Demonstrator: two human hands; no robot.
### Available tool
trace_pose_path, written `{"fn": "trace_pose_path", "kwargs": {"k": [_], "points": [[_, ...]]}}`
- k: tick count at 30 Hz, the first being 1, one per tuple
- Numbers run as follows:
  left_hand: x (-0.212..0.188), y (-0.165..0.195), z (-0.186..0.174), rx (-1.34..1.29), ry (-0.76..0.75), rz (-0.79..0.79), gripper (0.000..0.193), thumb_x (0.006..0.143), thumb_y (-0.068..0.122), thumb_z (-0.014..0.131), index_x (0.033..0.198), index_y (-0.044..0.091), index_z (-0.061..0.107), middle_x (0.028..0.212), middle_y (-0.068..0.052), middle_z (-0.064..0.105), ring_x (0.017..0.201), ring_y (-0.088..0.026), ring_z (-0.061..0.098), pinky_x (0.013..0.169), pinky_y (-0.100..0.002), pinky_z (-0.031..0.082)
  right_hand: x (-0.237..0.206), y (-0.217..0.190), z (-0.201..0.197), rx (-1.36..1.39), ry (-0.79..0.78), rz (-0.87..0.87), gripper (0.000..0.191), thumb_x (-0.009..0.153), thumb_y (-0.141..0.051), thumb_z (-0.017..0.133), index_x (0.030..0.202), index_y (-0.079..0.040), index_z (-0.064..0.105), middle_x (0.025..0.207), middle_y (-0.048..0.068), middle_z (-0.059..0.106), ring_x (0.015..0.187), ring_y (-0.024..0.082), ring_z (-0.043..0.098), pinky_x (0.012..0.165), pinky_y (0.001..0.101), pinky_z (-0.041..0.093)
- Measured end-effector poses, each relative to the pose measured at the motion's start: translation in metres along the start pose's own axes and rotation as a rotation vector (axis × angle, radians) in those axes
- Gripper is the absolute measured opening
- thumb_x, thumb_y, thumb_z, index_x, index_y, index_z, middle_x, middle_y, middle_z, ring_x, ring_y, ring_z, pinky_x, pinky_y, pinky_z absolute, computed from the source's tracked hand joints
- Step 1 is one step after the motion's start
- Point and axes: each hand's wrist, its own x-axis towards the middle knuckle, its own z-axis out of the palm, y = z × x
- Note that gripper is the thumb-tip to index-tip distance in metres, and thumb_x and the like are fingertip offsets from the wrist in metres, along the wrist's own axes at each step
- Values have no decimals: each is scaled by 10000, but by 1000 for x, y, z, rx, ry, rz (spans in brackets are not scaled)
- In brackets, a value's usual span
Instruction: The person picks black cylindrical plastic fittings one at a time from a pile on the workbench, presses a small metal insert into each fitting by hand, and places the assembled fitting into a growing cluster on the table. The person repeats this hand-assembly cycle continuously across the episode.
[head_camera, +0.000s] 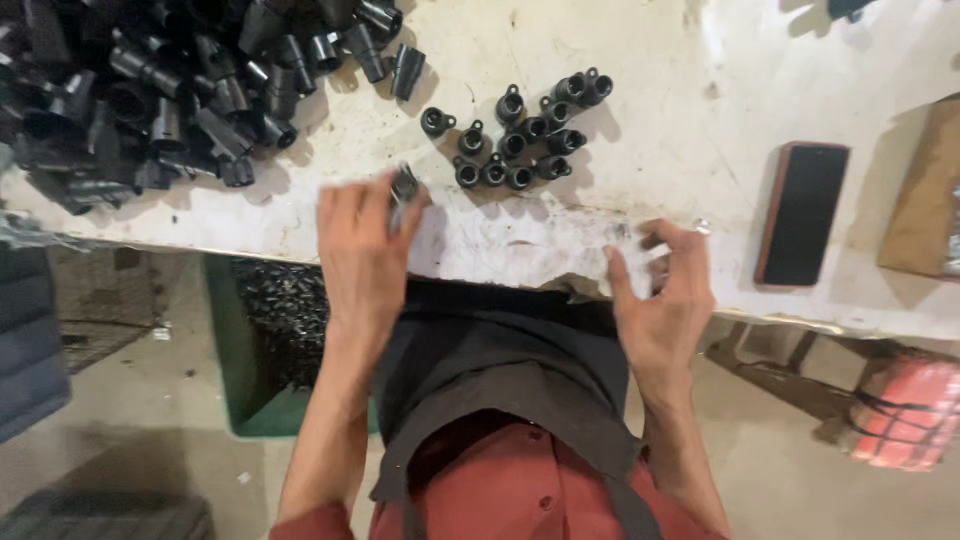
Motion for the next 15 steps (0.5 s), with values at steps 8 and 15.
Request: {"fn": "trace_pose_path", "kwargs": {"k": [8,15], "points": [[60,-20,-15,57,95,-82,64,1007,-9,724,1015,55,722,1067,-113,706,1018,-294,632,913,-411,508,-4,46,26,13,135,-323,244,916,-78,854,1123,-60,725,1014,105,689,826,255,665,702,371,532],[90,-35,5,161,140,207,263,890,39,849,1092,5,684,1116,-98,685,1108,-314,594,939,-425,509,-2,48,26,39,132,-426,221,913,-72,836,1053,-42,667,1093,159,643,832,226,666,669,329,522]]}}
